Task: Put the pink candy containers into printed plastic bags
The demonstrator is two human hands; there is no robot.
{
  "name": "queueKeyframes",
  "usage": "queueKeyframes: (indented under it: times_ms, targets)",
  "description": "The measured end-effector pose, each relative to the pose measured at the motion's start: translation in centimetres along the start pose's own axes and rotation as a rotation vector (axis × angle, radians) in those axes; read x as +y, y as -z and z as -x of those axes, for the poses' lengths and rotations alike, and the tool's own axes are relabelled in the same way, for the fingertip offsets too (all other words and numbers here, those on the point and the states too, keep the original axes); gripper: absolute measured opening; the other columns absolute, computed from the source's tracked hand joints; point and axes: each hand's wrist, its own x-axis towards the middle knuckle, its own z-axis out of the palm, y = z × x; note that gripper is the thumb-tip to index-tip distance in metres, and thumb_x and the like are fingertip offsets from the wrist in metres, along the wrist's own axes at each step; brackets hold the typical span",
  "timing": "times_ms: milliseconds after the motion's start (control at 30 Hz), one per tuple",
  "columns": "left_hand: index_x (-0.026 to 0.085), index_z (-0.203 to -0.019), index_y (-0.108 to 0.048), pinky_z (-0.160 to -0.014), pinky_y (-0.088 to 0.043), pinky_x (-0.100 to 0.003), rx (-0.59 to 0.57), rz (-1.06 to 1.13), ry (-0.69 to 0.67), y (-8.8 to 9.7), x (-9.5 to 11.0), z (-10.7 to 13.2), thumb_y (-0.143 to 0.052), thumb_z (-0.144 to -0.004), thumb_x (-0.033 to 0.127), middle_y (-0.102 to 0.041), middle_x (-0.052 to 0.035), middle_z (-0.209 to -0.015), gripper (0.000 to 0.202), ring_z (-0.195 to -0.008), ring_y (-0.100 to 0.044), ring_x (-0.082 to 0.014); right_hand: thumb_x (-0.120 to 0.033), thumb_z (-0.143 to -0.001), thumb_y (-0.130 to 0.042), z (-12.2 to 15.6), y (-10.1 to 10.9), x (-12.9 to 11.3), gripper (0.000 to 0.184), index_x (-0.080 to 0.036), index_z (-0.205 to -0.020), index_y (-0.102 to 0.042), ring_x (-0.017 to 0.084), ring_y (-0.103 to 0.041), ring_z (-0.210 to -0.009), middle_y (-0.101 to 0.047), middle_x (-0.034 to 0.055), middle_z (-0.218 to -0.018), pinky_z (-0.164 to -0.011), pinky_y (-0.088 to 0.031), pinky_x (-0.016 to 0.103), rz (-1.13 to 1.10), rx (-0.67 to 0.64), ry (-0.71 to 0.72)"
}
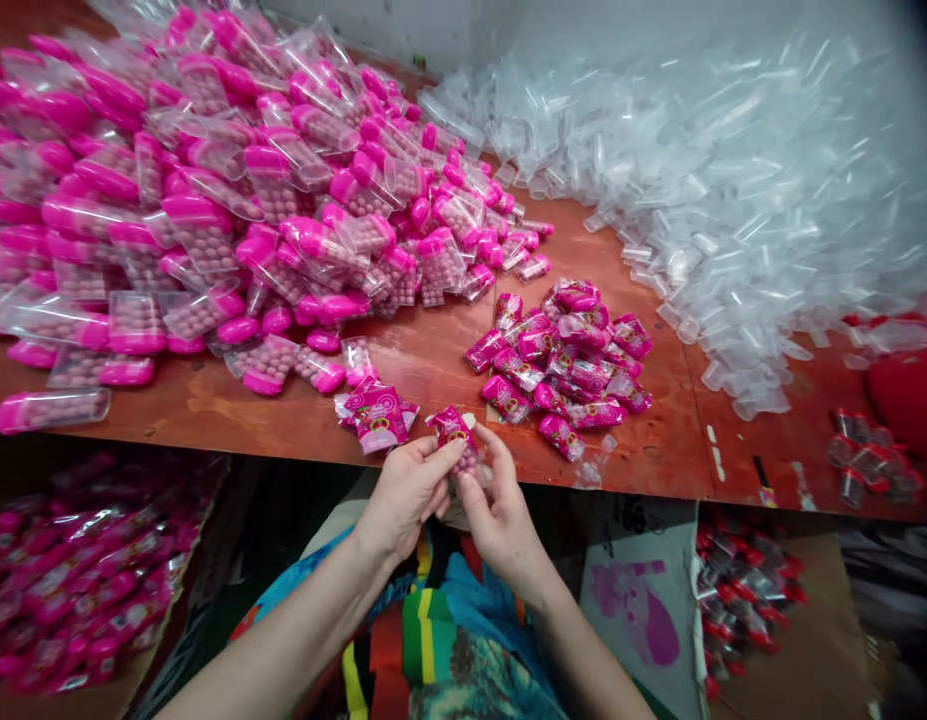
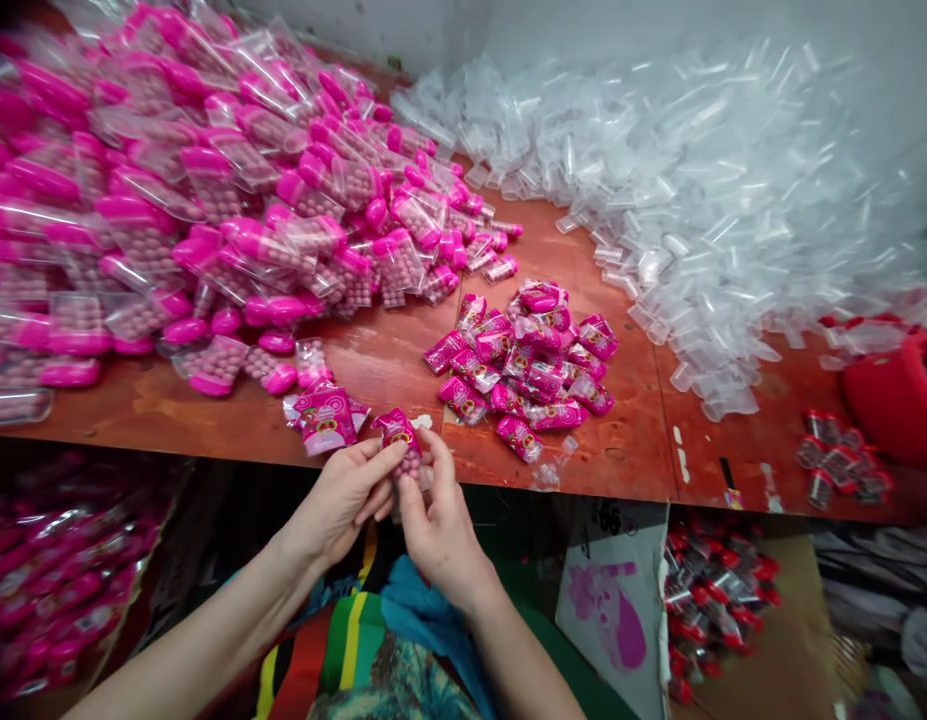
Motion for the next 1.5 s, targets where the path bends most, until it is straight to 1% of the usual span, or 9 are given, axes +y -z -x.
queueKeyframes:
  times_ms: [167,267,367,533,733,1000,1167,1267,1500]
  targets:
    - [0.017,-0.072,-0.054,-0.033,-0.023,-0.018,0.113,-0.063,-0.055,-0.8,-0.2,0.3,-0.071,-0.076,0.044,-0.035,0.0114,-0.035,0.033,-0.028,-0.025,-0.0035,-0.038,-0.094,-0.052,-0.4,0.2,0.2,0.053,-0.029,-0.142,-0.032,0.015,-0.062,-0.077,-0.061,0.0077,-0.112,-0.077,-0.054,0.035,-0.040,-0.005,-0.002]
    - [0.018,-0.093,-0.057,-0.032,-0.027,-0.019,0.131,-0.057,-0.146,-0.8,0.3,0.5,-0.069,-0.078,0.043,-0.043,0.0119,-0.042,0.032,-0.027,-0.027,-0.0041,-0.042,-0.093,-0.054,-0.6,1.2,0.1,0.051,-0.030,-0.139,-0.036,0.014,-0.060,-0.067,-0.062,0.0027,-0.090,-0.064,-0.053,0.030,-0.150,-0.056,-0.059]
    - [0.022,-0.110,-0.057,-0.032,-0.030,-0.019,0.215,-0.105,-0.280,-0.3,1.4,0.6,-0.071,-0.076,0.039,-0.060,0.0081,-0.058,0.041,-0.028,-0.036,-0.0046,-0.042,-0.091,-0.056,-0.4,2.0,-0.1,0.049,-0.029,-0.136,-0.042,0.016,-0.060,-0.074,-0.062,0.0040,-0.093,-0.063,-0.051,0.028,-0.135,-0.040,-0.058]
    - [0.016,-0.075,-0.068,-0.034,-0.028,-0.019,0.278,-0.239,-0.293,0.7,2.6,0.2,-0.076,-0.069,0.031,-0.054,0.0048,-0.046,0.019,-0.033,-0.042,-0.0059,-0.037,-0.090,-0.059,0.0,2.3,-0.1,0.042,-0.028,-0.130,-0.049,0.015,-0.059,-0.079,-0.061,0.0034,-0.094,-0.067,-0.048,0.027,-0.117,-0.082,-0.052]
    - [0.017,-0.075,-0.060,-0.039,-0.034,-0.018,0.136,0.065,-0.191,0.2,1.8,0.5,-0.072,-0.077,0.035,-0.038,0.0106,-0.035,0.021,-0.030,-0.032,-0.0039,-0.039,-0.089,-0.060,0.2,1.9,0.7,0.041,-0.026,-0.126,-0.049,0.006,-0.029,-0.044,-0.046,-0.0061,-0.065,-0.039,-0.025,0.017,-0.345,-0.107,-0.125]
    - [0.017,-0.080,-0.056,-0.035,-0.028,-0.017,-0.073,0.020,0.013,-0.2,0.6,1.2,-0.069,-0.080,0.039,-0.038,0.0120,-0.037,0.026,-0.028,-0.020,-0.0014,-0.036,-0.089,-0.061,0.0,1.3,-0.2,0.045,-0.029,-0.129,-0.040,0.006,-0.041,-0.047,-0.051,-0.0063,-0.070,-0.049,-0.041,0.020,-0.301,-0.069,-0.097]
    - [0.017,-0.074,-0.054,-0.037,-0.027,-0.018,-0.057,0.022,0.055,-0.2,-0.3,0.7,-0.067,-0.081,0.044,-0.037,0.0109,-0.032,0.031,-0.027,-0.022,-0.0029,-0.037,-0.092,-0.055,0.2,0.2,0.6,0.047,-0.028,-0.134,-0.035,0.012,-0.059,-0.065,-0.061,0.0017,-0.090,-0.060,-0.050,0.026,-0.099,0.022,-0.024]
    - [0.017,-0.072,-0.054,-0.038,-0.028,-0.018,0.012,0.038,0.029,-0.3,-0.6,0.6,-0.064,-0.083,0.045,-0.040,0.0089,-0.032,0.032,-0.029,-0.029,-0.0043,-0.035,-0.092,-0.054,0.1,-0.2,0.9,0.048,-0.027,-0.136,-0.036,0.013,-0.059,-0.062,-0.062,0.0013,-0.085,-0.059,-0.050,0.026,0.002,0.063,0.004]
    - [0.017,-0.071,-0.053,-0.049,-0.037,-0.018,-0.019,0.122,-0.018,-0.2,-0.2,0.8,-0.064,-0.085,0.035,-0.040,0.0088,-0.034,0.025,-0.036,-0.040,-0.0057,-0.037,-0.092,-0.054,-0.9,1.1,0.1,0.049,-0.028,-0.136,-0.033,0.004,-0.026,-0.037,-0.045,-0.0093,-0.061,-0.034,-0.020,0.014,-0.430,-0.127,-0.194]
